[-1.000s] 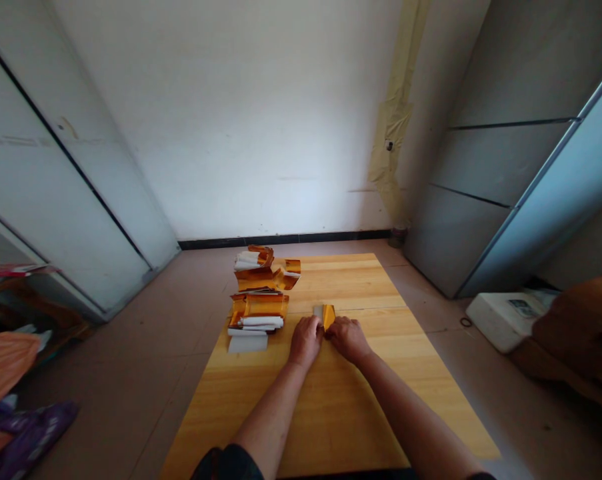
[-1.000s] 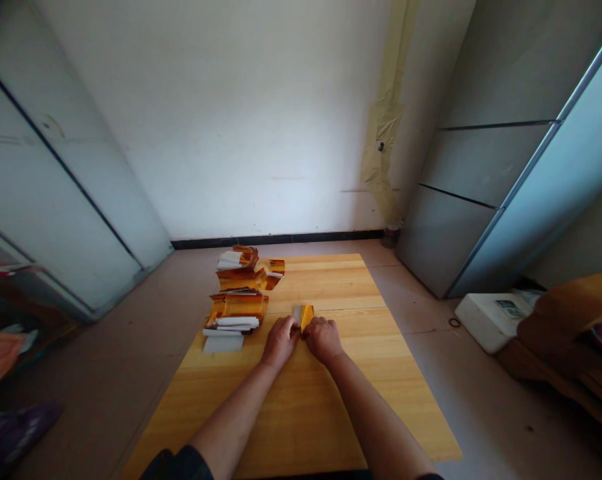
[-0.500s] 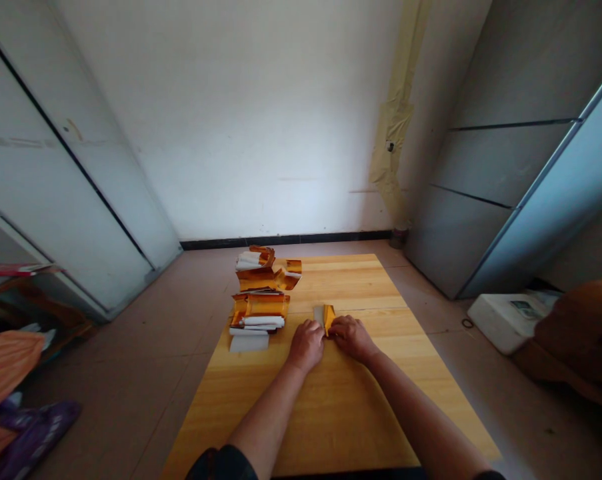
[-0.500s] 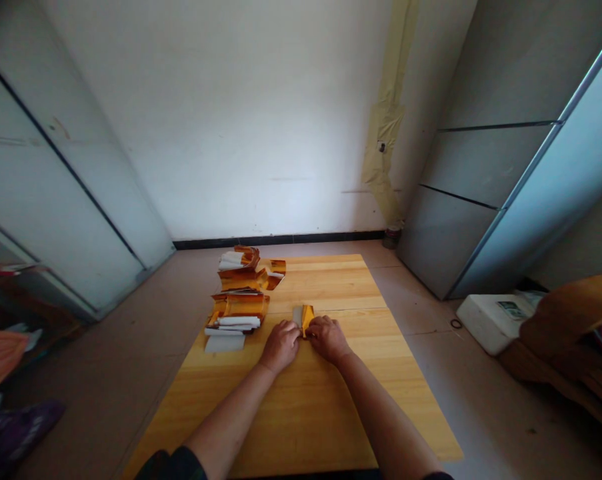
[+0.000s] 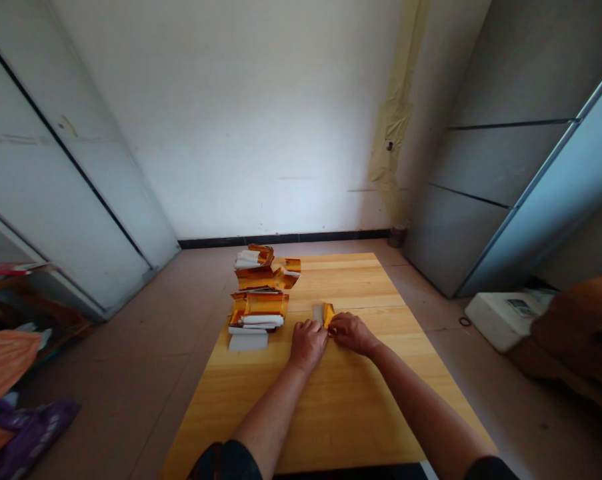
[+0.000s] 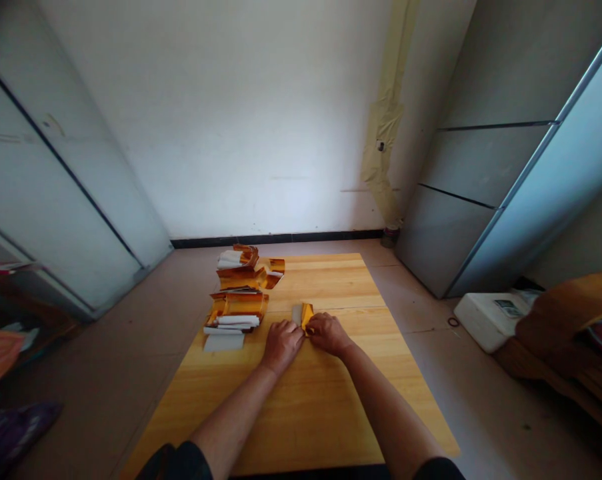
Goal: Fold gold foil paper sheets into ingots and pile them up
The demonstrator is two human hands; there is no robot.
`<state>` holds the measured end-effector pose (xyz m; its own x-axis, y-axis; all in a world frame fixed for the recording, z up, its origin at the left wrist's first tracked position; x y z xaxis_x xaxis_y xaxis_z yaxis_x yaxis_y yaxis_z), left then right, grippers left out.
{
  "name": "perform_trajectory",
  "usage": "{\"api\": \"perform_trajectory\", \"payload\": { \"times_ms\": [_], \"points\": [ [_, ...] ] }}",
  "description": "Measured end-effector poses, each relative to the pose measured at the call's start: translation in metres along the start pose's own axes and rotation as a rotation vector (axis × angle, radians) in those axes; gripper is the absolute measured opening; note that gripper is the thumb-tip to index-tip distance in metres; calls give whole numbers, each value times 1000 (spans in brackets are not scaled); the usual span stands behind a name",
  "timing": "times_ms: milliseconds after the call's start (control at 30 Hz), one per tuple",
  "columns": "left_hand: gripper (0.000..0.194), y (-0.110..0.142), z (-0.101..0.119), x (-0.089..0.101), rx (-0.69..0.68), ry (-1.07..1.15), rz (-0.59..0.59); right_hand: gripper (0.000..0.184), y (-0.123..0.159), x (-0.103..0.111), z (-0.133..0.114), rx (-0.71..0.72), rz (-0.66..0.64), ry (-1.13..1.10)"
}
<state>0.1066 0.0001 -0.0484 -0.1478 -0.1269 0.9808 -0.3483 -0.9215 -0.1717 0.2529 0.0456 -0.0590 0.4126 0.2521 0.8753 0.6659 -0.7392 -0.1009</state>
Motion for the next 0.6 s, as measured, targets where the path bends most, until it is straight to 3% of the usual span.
{"api": "perform_trajectory", "payload": {
  "times_ms": [200,500,600],
  "points": [
    [21,1,-3,1,3,22,52,33,-2,-3,6,53,23,-22],
    [23,1,-6,1,26,63,56,19,5,-2,3,118,84,98],
    [14,3,-4,4,26,91,65,18,4,-4,4,148,113,101]
  ]
}}
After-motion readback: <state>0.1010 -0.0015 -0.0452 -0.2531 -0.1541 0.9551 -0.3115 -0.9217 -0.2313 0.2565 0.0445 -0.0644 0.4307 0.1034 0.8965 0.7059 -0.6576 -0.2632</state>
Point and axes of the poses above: each hand's wrist, its own y-axis away from the middle knuckle, its own x-axis out of the back of the hand, z = x × y, the point moved 3 cm from there along -y, towards the middle knuckle, and after that the axes turned 8 degrees about -z, right-handed, at the moved point
